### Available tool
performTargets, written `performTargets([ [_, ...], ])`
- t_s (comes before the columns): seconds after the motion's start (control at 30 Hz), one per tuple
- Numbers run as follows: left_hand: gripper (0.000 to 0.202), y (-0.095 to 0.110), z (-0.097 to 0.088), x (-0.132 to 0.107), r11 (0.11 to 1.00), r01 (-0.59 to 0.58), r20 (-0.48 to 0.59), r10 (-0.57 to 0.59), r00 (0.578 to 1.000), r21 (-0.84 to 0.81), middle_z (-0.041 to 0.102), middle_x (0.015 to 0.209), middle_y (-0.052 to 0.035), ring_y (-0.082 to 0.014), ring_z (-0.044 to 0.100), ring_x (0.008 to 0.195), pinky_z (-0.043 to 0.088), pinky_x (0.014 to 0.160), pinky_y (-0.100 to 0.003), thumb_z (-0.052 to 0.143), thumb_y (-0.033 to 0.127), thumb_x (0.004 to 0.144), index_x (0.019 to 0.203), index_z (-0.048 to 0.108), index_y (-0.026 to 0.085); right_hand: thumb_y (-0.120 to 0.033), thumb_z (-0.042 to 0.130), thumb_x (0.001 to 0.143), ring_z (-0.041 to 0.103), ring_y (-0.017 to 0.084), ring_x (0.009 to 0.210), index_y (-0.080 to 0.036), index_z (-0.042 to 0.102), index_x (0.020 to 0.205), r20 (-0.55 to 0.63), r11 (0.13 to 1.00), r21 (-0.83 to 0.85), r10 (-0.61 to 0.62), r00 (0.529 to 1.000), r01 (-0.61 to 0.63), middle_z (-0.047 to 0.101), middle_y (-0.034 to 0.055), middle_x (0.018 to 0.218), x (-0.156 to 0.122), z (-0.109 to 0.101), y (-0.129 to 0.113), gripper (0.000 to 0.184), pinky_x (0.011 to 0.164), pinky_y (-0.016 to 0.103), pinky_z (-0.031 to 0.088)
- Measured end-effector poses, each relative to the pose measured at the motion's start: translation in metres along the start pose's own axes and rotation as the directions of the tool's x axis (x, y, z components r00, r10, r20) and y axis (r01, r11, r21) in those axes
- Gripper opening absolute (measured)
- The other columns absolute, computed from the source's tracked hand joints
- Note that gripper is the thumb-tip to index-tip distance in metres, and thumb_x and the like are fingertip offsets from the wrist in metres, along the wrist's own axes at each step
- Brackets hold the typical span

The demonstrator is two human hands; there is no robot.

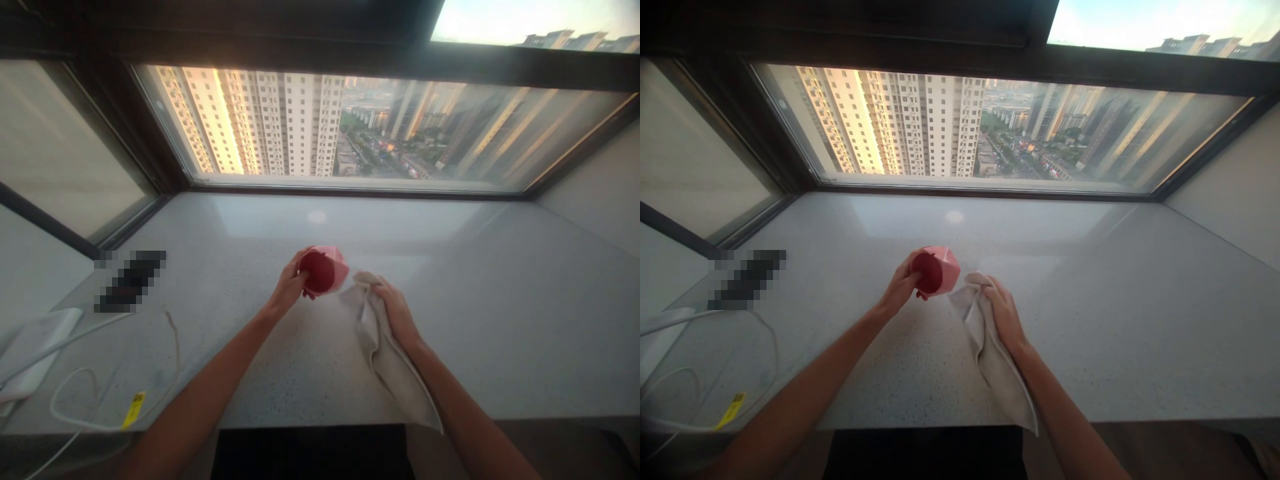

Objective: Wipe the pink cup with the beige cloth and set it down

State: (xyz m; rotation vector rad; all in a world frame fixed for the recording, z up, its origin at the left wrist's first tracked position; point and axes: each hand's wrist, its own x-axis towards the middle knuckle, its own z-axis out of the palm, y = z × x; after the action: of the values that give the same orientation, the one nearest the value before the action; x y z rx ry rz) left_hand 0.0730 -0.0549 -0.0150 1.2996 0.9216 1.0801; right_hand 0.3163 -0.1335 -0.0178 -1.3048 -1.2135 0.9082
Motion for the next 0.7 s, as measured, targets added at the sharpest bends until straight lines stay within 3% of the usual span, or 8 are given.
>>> performTargets([
  [0.07,0.086,-0.001,0.001,0.000,0.998,0.059,-0.032,-0.059,0.998,0.015,0.073,0.097,-0.0025,-0.0075,0.058,0.040,0.041,0.036,-0.019,0.054,0.019,0.079,0.164,0.040,0.025,-0.039,0.068,0.094,0.069,0.031,0.132,-0.027,0.065,0.151,0.084,0.960,-0.212,-0.169,0.982,0.183,0.074,0.0084,0.142,-0.009,0.009,-0.006,0.059,0.115,0.048,0.054],
  [0.17,0.080,-0.001,-0.001,0.000,0.994,0.094,-0.019,-0.093,0.996,0.054,0.070,0.096,-0.0012,-0.0055,0.053,0.037,0.042,0.035,-0.020,0.055,0.021,0.082,0.161,0.044,0.025,-0.041,0.079,0.090,0.056,0.032,0.150,-0.032,0.044,0.167,0.219,0.868,-0.365,-0.270,0.938,0.336,0.054,0.0086,0.167,-0.006,0.025,-0.007,0.086,0.124,0.051,0.047],
  [0.3,0.065,-0.005,-0.010,0.003,0.983,0.068,0.075,-0.082,0.994,0.170,0.073,0.104,-0.0054,-0.0050,0.054,0.040,0.042,0.039,-0.021,0.058,0.041,0.096,0.158,0.048,0.022,-0.044,0.080,0.092,0.057,0.031,0.150,-0.031,0.051,0.164,0.193,0.854,-0.384,-0.296,0.935,0.350,0.056,0.0080,0.166,0.018,0.034,0.003,0.079,0.127,0.051,0.045],
  [0.4,0.079,-0.007,-0.023,0.008,0.942,-0.066,0.139,0.020,0.990,0.330,0.075,0.126,-0.0117,-0.0150,0.075,0.075,0.058,0.065,-0.026,0.077,0.055,0.090,0.157,0.050,0.023,-0.042,0.080,0.092,0.060,0.031,0.147,-0.028,0.055,0.161,0.183,0.896,-0.322,-0.259,0.948,0.306,0.062,0.0088,0.160,0.035,0.034,0.012,0.075,0.126,0.049,0.046],
  [0.43,0.085,-0.008,-0.028,0.010,0.910,-0.122,0.150,0.067,0.987,0.396,0.073,0.133,-0.0124,-0.0209,0.077,0.096,0.061,0.081,-0.031,0.084,0.056,0.084,0.156,0.052,0.024,-0.042,0.080,0.092,0.061,0.031,0.146,-0.027,0.055,0.161,0.199,0.910,-0.298,-0.235,0.951,0.287,0.063,0.0087,0.159,0.039,0.034,0.014,0.075,0.125,0.049,0.046],
  [0.5,0.091,-0.009,-0.037,0.013,0.824,-0.206,0.162,0.141,0.977,0.527,0.069,0.145,-0.0126,-0.0308,0.068,0.129,0.055,0.108,-0.042,0.093,0.058,0.074,0.151,0.058,0.026,-0.042,0.079,0.092,0.062,0.031,0.145,-0.026,0.055,0.161,0.234,0.930,-0.268,-0.192,0.953,0.253,0.065,0.0083,0.157,0.044,0.035,0.018,0.074,0.126,0.050,0.045],
  [0.57,0.089,-0.011,-0.043,0.017,0.750,-0.241,0.170,0.172,0.970,0.616,0.067,0.149,-0.0125,-0.0347,0.061,0.140,0.046,0.120,-0.050,0.093,0.061,0.071,0.147,0.063,0.026,-0.042,0.078,0.093,0.063,0.031,0.144,-0.027,0.054,0.161,0.259,0.934,-0.271,-0.162,0.952,0.233,0.065,0.0078,0.156,0.046,0.036,0.022,0.074,0.126,0.051,0.044],
  [0.7,0.081,-0.016,-0.048,0.022,0.709,-0.234,0.185,0.147,0.972,0.665,0.068,0.149,-0.0107,-0.0336,0.061,0.141,0.042,0.123,-0.050,0.089,0.061,0.076,0.146,0.064,0.028,-0.042,0.076,0.094,0.065,0.034,0.142,-0.028,0.049,0.165,0.286,0.907,-0.357,-0.123,0.950,0.225,0.065,0.0086,0.156,0.050,0.039,0.027,0.077,0.123,0.054,0.047],
])
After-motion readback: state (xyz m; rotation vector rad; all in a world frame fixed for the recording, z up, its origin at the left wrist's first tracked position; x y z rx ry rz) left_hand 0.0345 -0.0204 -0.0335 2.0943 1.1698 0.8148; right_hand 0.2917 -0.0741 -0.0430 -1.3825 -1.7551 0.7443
